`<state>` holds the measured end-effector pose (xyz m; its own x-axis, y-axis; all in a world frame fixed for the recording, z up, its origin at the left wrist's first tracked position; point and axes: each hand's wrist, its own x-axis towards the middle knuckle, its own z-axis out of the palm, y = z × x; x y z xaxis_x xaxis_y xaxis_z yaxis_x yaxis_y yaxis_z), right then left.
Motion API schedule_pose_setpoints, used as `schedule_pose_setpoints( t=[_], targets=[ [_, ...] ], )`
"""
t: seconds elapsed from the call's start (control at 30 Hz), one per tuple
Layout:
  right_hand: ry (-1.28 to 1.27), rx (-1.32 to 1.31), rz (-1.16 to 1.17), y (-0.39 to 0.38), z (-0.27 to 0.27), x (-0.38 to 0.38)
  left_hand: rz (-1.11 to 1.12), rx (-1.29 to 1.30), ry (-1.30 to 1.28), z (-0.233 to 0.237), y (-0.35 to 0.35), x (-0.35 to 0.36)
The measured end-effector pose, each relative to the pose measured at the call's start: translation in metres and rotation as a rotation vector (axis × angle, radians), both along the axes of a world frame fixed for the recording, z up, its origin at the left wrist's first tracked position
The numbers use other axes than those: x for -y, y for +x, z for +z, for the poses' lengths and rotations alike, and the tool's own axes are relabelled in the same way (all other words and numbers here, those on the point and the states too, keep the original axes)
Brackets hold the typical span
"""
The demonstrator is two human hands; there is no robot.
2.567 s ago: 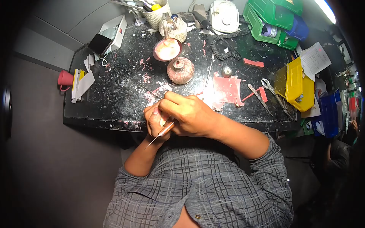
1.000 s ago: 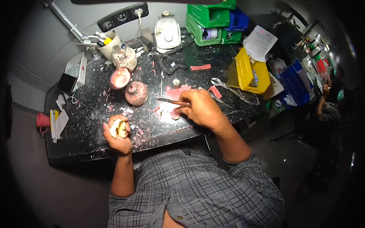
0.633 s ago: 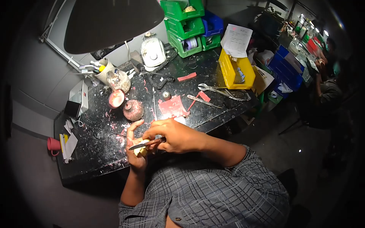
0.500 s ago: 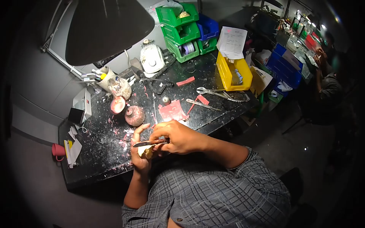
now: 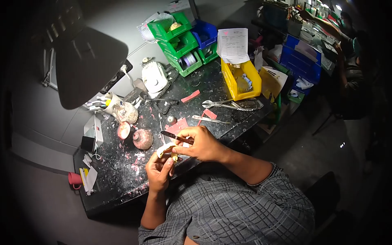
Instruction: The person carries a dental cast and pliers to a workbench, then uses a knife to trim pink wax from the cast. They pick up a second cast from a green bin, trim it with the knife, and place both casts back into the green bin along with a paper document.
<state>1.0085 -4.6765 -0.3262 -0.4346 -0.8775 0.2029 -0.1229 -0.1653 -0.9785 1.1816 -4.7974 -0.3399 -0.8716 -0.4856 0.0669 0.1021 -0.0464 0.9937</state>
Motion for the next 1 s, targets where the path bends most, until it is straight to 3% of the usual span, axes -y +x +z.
schedule_pose_setpoints(
  t=[0.27, 0.47, 0.77, 0.93, 1.0],
  targets=[
    [-0.061, 0.278, 0.034, -0.013, 0.0, -0.016, 0.062, 0.089, 0.054, 0.007, -0.013, -0.002],
    [-0.068, 0.045, -0.214, -0.039, -0.024, -0.03, 0.115, -0.027, -0.016, 0.005, -0.027, -0.001],
    [-0.069, 0.16, -0.267, -0.066, -0.011, -0.048, 0.091, 0.031, 0.011, 0.012, -0.04, 0.005],
    [-0.218, 0.082, -0.324, -0.077, -0.039, -0.041, 0.148, 0.035, -0.048, 0.033, -0.065, 0.024],
    [-0.211, 0.176, -0.308, -0.075, -0.043, -0.044, 0.16, 0.027, -0.072, 0.047, -0.081, 0.03]
  ],
)
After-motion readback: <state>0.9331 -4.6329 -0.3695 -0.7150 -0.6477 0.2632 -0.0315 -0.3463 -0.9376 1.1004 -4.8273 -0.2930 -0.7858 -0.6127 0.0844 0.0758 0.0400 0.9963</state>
